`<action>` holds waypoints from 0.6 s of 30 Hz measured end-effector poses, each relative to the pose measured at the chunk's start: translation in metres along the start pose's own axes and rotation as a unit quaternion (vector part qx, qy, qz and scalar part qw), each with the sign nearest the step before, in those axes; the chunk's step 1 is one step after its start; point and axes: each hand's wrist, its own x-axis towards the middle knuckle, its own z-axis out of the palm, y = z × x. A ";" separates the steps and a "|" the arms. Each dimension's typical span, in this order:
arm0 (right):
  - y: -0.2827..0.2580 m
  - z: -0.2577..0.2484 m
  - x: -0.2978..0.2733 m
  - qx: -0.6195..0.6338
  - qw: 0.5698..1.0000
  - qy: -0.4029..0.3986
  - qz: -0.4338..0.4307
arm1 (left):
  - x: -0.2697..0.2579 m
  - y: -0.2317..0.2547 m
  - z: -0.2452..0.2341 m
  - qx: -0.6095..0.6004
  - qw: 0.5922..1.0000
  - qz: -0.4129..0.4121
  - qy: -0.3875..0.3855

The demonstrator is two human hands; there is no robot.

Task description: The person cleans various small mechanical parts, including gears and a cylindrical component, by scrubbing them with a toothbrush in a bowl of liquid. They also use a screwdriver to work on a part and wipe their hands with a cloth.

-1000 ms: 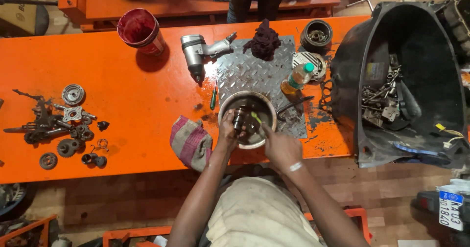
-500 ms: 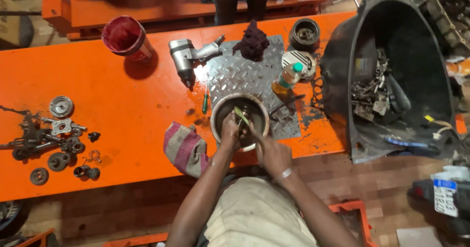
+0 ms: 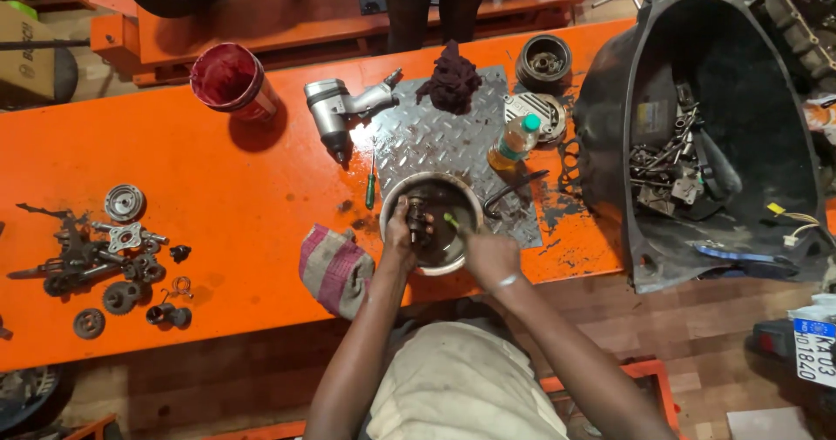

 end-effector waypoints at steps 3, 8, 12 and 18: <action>0.002 0.039 0.009 -0.016 0.998 0.024 -0.058 | -0.001 -0.005 -0.006 -0.034 0.999 0.011 -0.027; -0.025 -0.071 -0.052 0.078 0.997 -0.010 -0.027 | -0.002 -0.002 -0.002 -0.076 0.997 0.031 -0.005; -0.047 -0.084 -0.069 0.139 0.988 0.056 -0.028 | -0.021 0.004 0.032 -0.069 0.988 -0.058 0.123; -0.040 -0.078 -0.079 0.175 0.978 0.109 -0.039 | 0.051 -0.048 -0.004 0.021 0.996 0.052 0.075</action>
